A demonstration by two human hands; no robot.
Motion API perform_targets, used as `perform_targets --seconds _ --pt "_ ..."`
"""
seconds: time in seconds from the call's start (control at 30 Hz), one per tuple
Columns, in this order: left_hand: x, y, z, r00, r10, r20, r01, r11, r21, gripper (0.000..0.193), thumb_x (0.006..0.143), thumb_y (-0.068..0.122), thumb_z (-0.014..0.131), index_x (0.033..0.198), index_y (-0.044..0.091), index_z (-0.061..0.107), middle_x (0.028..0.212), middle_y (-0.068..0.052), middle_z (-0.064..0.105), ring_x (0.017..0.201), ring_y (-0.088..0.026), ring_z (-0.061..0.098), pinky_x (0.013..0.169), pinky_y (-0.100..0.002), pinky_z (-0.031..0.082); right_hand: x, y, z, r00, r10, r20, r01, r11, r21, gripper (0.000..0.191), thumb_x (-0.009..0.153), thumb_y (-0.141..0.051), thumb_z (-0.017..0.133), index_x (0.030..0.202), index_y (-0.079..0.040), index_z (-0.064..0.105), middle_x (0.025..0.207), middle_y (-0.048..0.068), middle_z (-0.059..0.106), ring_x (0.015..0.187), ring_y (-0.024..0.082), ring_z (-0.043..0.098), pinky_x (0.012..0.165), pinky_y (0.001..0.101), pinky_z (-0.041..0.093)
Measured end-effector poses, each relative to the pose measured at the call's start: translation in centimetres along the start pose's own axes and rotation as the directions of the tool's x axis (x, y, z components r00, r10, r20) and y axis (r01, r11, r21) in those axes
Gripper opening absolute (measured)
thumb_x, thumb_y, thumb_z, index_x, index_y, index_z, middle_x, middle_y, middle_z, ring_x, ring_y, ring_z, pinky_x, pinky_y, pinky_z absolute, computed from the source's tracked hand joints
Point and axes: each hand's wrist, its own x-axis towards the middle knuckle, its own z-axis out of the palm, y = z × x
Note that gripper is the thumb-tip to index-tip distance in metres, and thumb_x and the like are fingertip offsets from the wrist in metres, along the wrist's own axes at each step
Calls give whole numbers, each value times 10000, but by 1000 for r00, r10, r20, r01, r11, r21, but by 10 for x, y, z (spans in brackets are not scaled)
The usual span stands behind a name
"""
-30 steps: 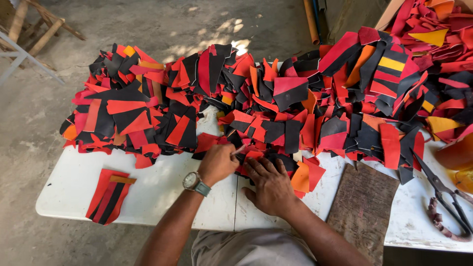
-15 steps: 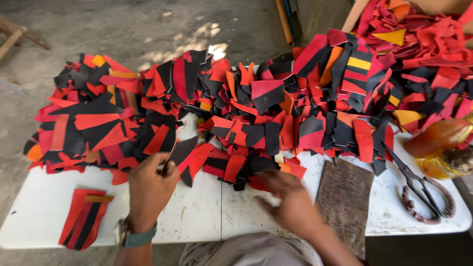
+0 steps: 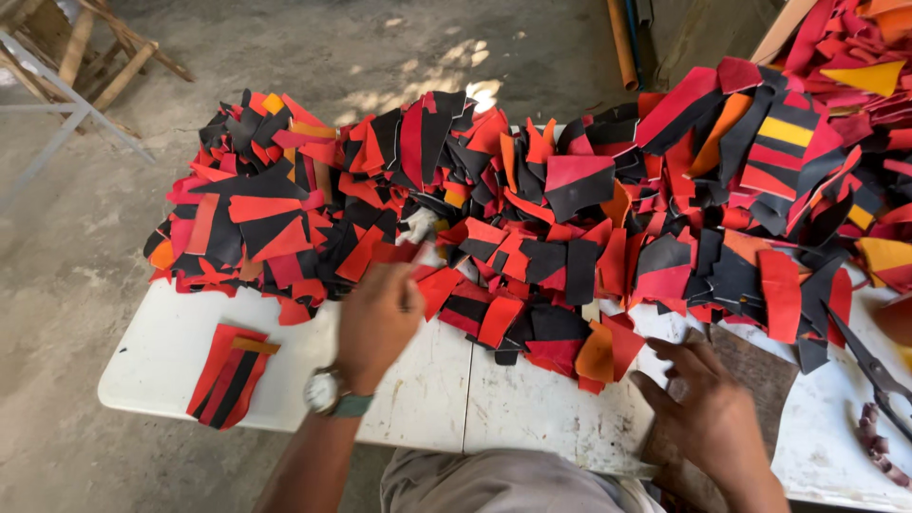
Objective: The person repeatedly picks red, black, and orange rubber-like pieces from a pile on a white table, aligns them, and presses them together by hand. The person places the assembled pieces back into the pile and continues the process.
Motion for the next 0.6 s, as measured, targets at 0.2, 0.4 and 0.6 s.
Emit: perform_targets --seconds 0.2,0.4,0.6 --pt "-49 8 53 955 -99 278 131 986 -101 294 895 204 680 1122 18 663 1038 -165 678 811 -375 693 699 -463 561 20 -71 41 946 -299 122 281 948 147 490 725 -228 833 1182 -106 707 1076 99 704 927 330 689 775 426 569" --pt "-34 -3 33 891 -331 309 430 834 -346 321 906 217 719 1143 6 672 1089 -170 713 898 -327 739 760 -411 586 52 -134 91 848 -519 107 500 851 162 591 655 -238 867 1200 -98 686 1107 83 647 991 311 611 858 435 488" --pt "17 -19 23 904 -191 383 313 906 -286 303 899 22 620 1194 41 687 1107 -164 739 1018 -334 716 850 -405 564 87 -171 135 698 -697 164 711 701 -48 410 699 -130 767 1103 -110 701 1039 73 671 998 287 643 897 442 478"
